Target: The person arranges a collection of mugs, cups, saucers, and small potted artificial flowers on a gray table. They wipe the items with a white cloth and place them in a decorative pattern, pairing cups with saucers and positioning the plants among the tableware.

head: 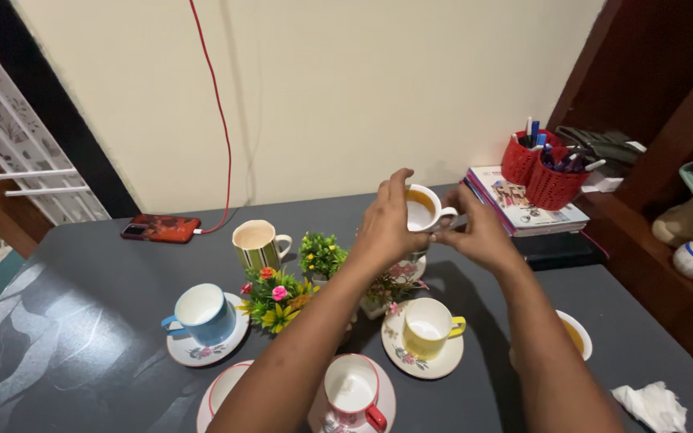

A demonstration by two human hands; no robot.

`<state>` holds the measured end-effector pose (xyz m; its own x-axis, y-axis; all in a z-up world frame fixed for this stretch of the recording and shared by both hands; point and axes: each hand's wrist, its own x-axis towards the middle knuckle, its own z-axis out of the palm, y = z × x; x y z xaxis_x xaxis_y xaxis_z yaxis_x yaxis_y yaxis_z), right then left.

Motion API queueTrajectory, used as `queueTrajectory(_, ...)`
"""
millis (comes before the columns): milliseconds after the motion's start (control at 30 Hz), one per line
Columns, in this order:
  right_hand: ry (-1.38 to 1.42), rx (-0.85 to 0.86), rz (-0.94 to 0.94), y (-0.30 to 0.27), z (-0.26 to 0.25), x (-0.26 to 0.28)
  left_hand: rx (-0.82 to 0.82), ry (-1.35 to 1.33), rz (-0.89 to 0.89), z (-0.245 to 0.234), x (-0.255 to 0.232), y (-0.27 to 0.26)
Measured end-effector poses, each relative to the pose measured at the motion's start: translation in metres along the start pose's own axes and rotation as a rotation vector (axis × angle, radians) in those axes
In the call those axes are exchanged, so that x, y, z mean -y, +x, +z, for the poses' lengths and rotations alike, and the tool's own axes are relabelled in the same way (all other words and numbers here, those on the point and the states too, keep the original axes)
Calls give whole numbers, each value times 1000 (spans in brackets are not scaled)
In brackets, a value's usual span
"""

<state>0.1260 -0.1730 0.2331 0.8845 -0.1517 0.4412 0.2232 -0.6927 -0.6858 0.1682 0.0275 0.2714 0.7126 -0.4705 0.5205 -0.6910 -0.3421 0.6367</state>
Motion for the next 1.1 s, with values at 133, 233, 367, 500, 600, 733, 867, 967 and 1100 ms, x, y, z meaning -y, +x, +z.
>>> queueTrajectory(133, -167, 24, 74, 9, -4, -1, -41, 1, 29, 15, 16, 7)
queueTrajectory(233, 84, 11, 186, 20, 4, -32, -12, -8, 62, 33, 37, 8)
queueTrajectory(367, 366, 7, 362, 31, 22, -94, 48, -31, 87, 37, 58, 17)
queueTrajectory(500, 469, -31, 319, 42, 56, -145, 73, 55, 60, 1, 38, 4)
queueTrajectory(600, 478, -136, 324, 45, 80, -166, 5, 55, 114, -32, 15, -9)
queueTrajectory(733, 498, -185, 305, 40, 97, -184, -61, -49, 99, -69, 8, -36)
queueTrajectory(867, 566, -144, 238, 36, 116, -206, -97, -101, -8, -95, 24, -59)
queueTrajectory(967, 650, -106, 204, 34, 126, -220, -96, -85, -181, -104, 41, -66)
queueTrajectory(1100, 821, -106, 306, 37, 124, -225, -94, -25, -228, -113, 69, -71)
